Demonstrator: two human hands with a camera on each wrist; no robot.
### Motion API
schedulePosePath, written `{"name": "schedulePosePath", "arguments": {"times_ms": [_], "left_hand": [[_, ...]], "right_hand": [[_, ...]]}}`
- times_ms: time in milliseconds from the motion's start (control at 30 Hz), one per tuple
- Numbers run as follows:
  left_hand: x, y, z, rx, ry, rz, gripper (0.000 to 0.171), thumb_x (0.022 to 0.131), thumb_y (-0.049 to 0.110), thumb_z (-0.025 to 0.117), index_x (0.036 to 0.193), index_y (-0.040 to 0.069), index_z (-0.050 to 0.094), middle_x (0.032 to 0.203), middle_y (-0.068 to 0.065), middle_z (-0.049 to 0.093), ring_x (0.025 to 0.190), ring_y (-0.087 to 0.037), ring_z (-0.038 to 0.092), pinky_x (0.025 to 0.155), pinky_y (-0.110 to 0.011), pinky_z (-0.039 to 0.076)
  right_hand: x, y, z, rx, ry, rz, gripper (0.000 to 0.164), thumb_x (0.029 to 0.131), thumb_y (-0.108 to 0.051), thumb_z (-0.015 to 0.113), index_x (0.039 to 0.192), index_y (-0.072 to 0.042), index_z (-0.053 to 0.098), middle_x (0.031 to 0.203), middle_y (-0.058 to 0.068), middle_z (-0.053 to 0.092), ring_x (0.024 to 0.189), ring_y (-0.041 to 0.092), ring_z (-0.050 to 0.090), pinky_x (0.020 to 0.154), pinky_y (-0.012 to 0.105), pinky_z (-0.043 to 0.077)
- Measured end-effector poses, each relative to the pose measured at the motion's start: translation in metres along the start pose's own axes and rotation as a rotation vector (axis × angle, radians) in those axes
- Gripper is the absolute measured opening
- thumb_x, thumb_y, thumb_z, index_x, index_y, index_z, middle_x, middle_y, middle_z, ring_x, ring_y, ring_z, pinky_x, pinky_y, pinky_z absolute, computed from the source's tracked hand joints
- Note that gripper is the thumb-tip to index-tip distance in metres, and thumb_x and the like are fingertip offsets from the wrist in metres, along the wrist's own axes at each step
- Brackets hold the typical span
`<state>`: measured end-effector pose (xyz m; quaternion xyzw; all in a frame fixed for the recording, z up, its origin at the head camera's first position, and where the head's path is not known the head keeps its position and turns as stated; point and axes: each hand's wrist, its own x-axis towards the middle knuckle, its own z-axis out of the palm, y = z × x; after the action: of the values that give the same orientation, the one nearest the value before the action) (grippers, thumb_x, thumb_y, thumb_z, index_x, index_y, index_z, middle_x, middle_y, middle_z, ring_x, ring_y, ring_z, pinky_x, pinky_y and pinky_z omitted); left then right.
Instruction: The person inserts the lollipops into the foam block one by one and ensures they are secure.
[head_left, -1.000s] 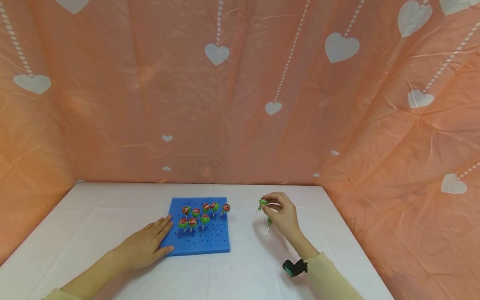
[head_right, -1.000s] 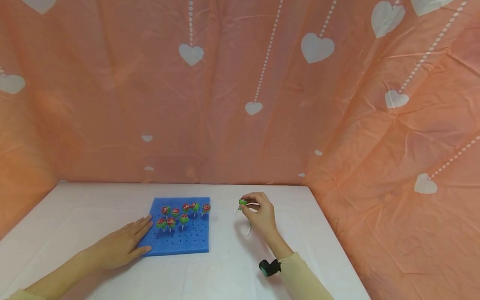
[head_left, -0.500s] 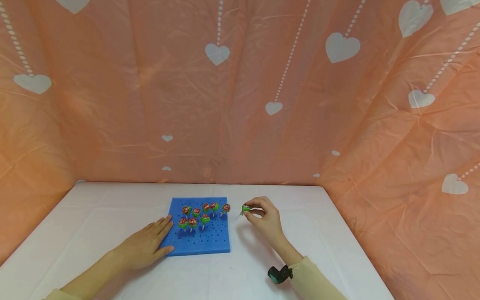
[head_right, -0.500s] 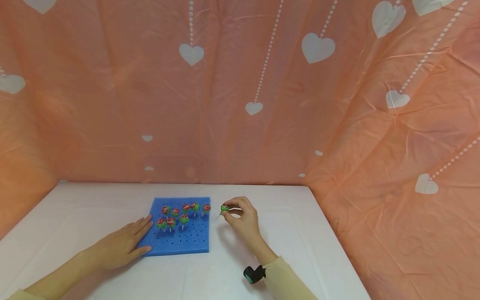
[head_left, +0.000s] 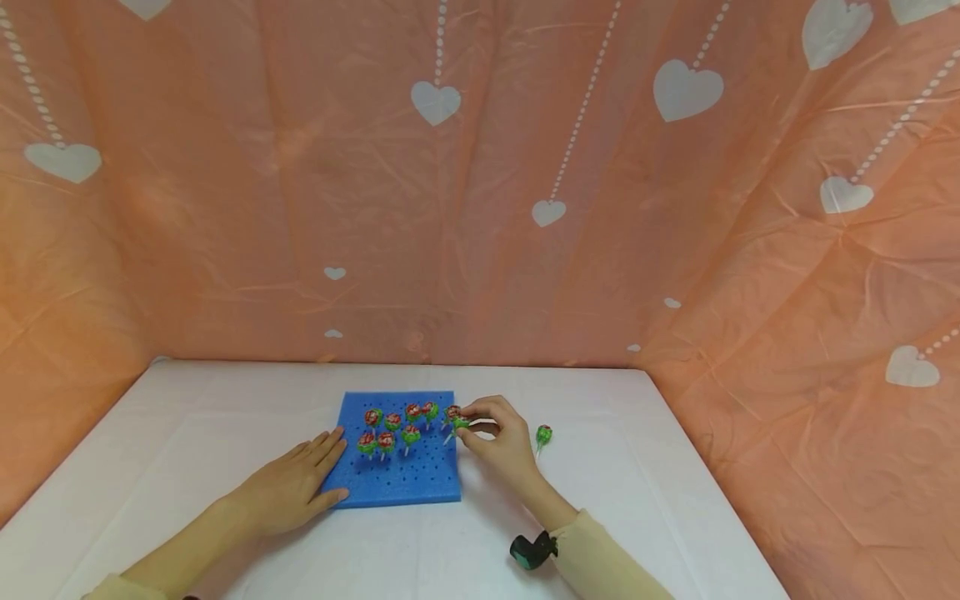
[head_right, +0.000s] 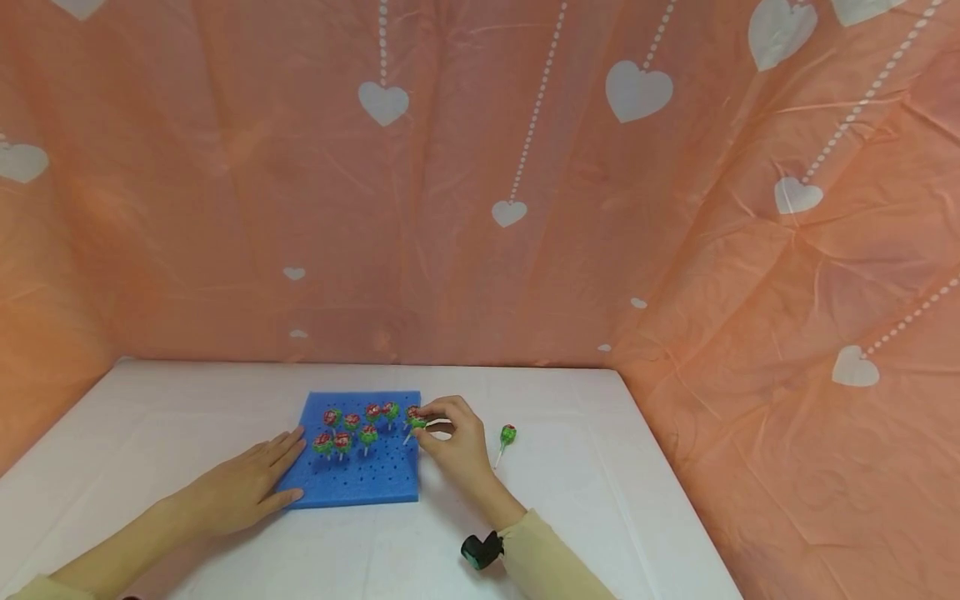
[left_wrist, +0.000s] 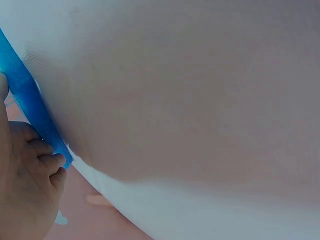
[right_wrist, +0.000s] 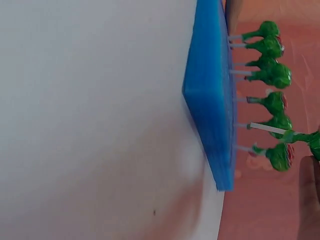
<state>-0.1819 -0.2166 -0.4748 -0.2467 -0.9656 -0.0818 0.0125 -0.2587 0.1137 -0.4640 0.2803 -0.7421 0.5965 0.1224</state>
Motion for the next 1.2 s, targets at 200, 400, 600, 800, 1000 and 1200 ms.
{"name": "schedulePosePath", "arguments": {"times_ms": [200,400,600,800,1000,1200], "left_hand": [[0.0,0.001,-0.002,0.003,0.0,0.005,0.077,0.106,0.051,0.053,0.148,-0.013,0.047,0.16,-0.033,0.036,0.146,-0.051,0.038,0.118,-0.062,0.036],[0.0,0.001,-0.002,-0.007,-0.009,0.002,0.078,0.106,0.052,0.052,0.148,-0.013,0.047,0.16,-0.034,0.035,0.147,-0.052,0.037,0.118,-0.062,0.035],[0.0,0.001,-0.002,-0.013,-0.013,-0.004,0.079,0.106,0.053,0.053,0.149,-0.013,0.046,0.16,-0.033,0.035,0.147,-0.052,0.036,0.118,-0.063,0.035],[0.0,0.001,-0.001,-0.01,-0.01,-0.003,0.079,0.105,0.053,0.053,0.149,-0.013,0.046,0.16,-0.033,0.036,0.146,-0.052,0.037,0.118,-0.062,0.035],[0.0,0.001,-0.002,-0.024,-0.025,-0.008,0.08,0.106,0.054,0.052,0.149,-0.013,0.046,0.161,-0.033,0.034,0.147,-0.052,0.035,0.119,-0.063,0.034],[0.0,-0.001,0.0,-0.02,-0.026,-0.007,0.08,0.106,0.054,0.052,0.149,-0.012,0.046,0.161,-0.033,0.034,0.148,-0.052,0.035,0.119,-0.063,0.034]], "right_hand": [[0.002,-0.002,0.01,-0.002,-0.043,0.024,0.028,0.086,0.008,0.08,0.111,-0.002,0.075,0.113,0.012,0.064,0.106,0.032,0.071,0.092,0.046,0.061],[0.003,-0.002,0.018,-0.013,-0.071,0.035,0.026,0.086,0.006,0.08,0.11,-0.003,0.075,0.112,0.012,0.064,0.106,0.032,0.07,0.09,0.04,0.062],[0.002,-0.001,0.024,-0.037,-0.079,0.046,0.025,0.086,0.006,0.08,0.108,-0.004,0.075,0.111,0.009,0.065,0.104,0.029,0.07,0.089,0.041,0.062],[0.0,0.001,0.028,-0.013,-0.077,0.038,0.024,0.086,0.007,0.08,0.108,-0.001,0.075,0.112,0.012,0.065,0.103,0.032,0.07,0.088,0.05,0.062],[0.0,0.001,0.029,-0.022,-0.094,0.038,0.023,0.087,0.006,0.08,0.108,-0.003,0.076,0.111,0.01,0.064,0.103,0.031,0.07,0.089,0.049,0.062],[0.0,0.001,0.029,-0.092,-0.138,0.039,0.021,0.09,0.003,0.078,0.109,-0.005,0.077,0.111,0.007,0.064,0.104,0.025,0.07,0.09,0.037,0.062]]}}
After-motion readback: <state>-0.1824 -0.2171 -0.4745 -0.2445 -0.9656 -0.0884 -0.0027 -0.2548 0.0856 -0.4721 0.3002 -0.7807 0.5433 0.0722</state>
